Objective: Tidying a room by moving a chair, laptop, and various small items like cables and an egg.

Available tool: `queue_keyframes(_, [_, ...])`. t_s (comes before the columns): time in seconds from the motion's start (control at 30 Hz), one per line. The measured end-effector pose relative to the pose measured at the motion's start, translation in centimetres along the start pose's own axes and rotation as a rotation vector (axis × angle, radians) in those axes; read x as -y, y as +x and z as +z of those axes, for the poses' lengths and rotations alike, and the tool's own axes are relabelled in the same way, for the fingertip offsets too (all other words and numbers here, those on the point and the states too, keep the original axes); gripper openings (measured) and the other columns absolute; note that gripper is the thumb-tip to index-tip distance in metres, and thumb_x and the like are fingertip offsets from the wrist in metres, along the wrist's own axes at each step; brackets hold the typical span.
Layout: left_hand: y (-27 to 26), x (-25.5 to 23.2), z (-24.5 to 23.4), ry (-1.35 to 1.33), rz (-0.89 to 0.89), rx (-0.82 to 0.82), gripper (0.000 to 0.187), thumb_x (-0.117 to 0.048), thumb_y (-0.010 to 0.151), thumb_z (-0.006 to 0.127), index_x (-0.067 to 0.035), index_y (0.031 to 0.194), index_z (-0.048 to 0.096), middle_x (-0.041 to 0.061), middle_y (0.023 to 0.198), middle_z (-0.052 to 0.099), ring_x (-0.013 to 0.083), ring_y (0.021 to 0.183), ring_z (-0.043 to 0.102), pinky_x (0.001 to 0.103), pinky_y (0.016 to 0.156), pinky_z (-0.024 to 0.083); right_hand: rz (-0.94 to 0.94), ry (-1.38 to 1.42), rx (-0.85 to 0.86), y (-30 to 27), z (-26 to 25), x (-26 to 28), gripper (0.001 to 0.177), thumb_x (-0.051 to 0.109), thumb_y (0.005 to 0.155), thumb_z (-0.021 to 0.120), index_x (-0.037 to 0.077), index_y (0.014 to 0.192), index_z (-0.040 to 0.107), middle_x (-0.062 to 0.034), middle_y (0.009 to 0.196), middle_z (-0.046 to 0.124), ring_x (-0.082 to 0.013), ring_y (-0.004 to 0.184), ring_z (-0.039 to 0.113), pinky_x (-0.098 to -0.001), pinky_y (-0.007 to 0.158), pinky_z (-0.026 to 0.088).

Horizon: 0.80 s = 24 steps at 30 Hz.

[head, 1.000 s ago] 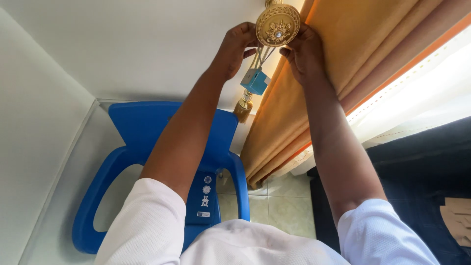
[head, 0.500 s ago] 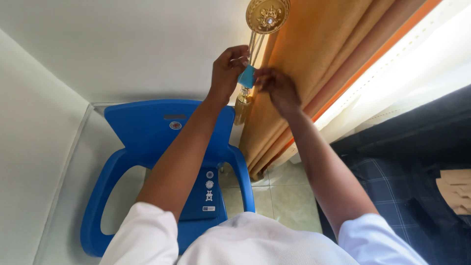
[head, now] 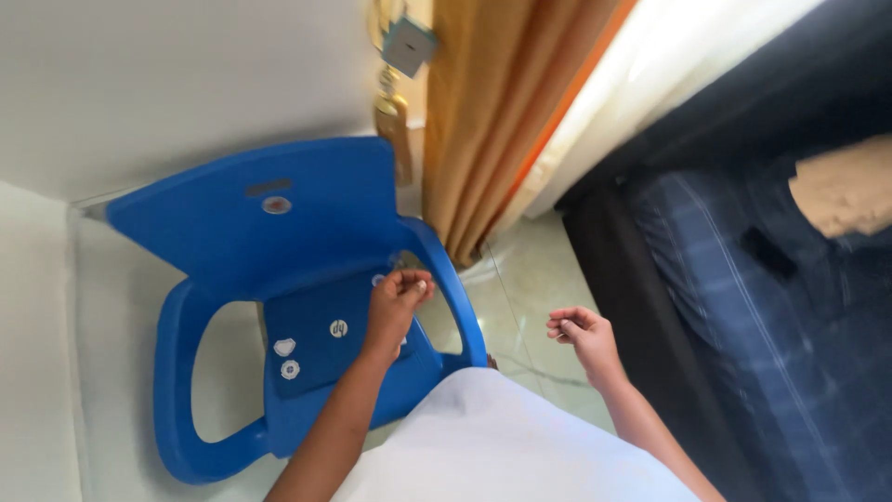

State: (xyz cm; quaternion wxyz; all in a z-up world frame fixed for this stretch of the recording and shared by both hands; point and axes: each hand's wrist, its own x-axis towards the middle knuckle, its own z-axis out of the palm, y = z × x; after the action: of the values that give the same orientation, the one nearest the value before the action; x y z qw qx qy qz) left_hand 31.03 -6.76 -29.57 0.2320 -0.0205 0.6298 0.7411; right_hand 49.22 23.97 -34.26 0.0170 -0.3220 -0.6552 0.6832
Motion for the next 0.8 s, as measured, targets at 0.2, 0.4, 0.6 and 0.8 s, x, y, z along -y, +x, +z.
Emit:
queue_keyframes(0.2, [-3.8, 1.7, 3.6, 0.355, -0.076, 0.228, 0.013, -0.009, 0.095, 0.065, -0.001, 0.102, 0.073, 0.004, 0.092, 0.075, 0.0112, 0.086, 0.071, 0.027, 0.080, 0.056, 0.176, -0.133, -0.150, -5.3, -5.7, -9.7, 0.022, 0.004, 0.096, 0.054, -0.001, 0.107, 0.073, -0.0109, 0.094, 0.077, -0.0167, 0.080, 0.071, -0.0318, 0.075, 0.056])
queue_keyframes(0.4, [-3.3, 3.8, 7.6, 0.501, -0.007, 0.425, 0.014, -0.010, 0.094, 0.069, -0.001, 0.103, 0.073, 0.003, 0.087, 0.072, 0.0082, 0.080, 0.065, 0.025, 0.074, 0.053, 0.262, -0.583, -0.151, -10.6, -10.3, -16.7, 0.019, 0.012, 0.092, 0.064, 0.007, 0.106, 0.075, -0.0096, 0.097, 0.078, -0.0222, 0.088, 0.074, -0.0361, 0.083, 0.058])
queue_keyframes(0.6, [-7.3, 7.3, 15.7, 0.602, -0.071, 0.499, 0.016, -0.011, 0.094, 0.069, 0.000, 0.105, 0.072, 0.003, 0.089, 0.072, 0.0086, 0.080, 0.064, 0.025, 0.073, 0.052, 0.366, -0.587, -0.188, -18.9, -15.4, -24.7, 0.016, 0.015, 0.091, 0.067, 0.009, 0.103, 0.075, -0.0107, 0.101, 0.078, -0.0254, 0.095, 0.075, -0.0390, 0.086, 0.057])
queue_keyframes(0.8, [-14.5, 15.0, 23.7, 0.835, -0.058, 0.609, 0.016, -0.015, 0.092, 0.070, -0.004, 0.104, 0.073, 0.005, 0.087, 0.075, 0.0109, 0.080, 0.069, 0.028, 0.074, 0.056, 0.369, -0.567, -0.246, -24.2, -19.4, -28.9, 0.015, 0.014, 0.090, 0.067, 0.010, 0.102, 0.074, -0.0125, 0.100, 0.077, -0.0282, 0.093, 0.074, -0.0393, 0.085, 0.058])
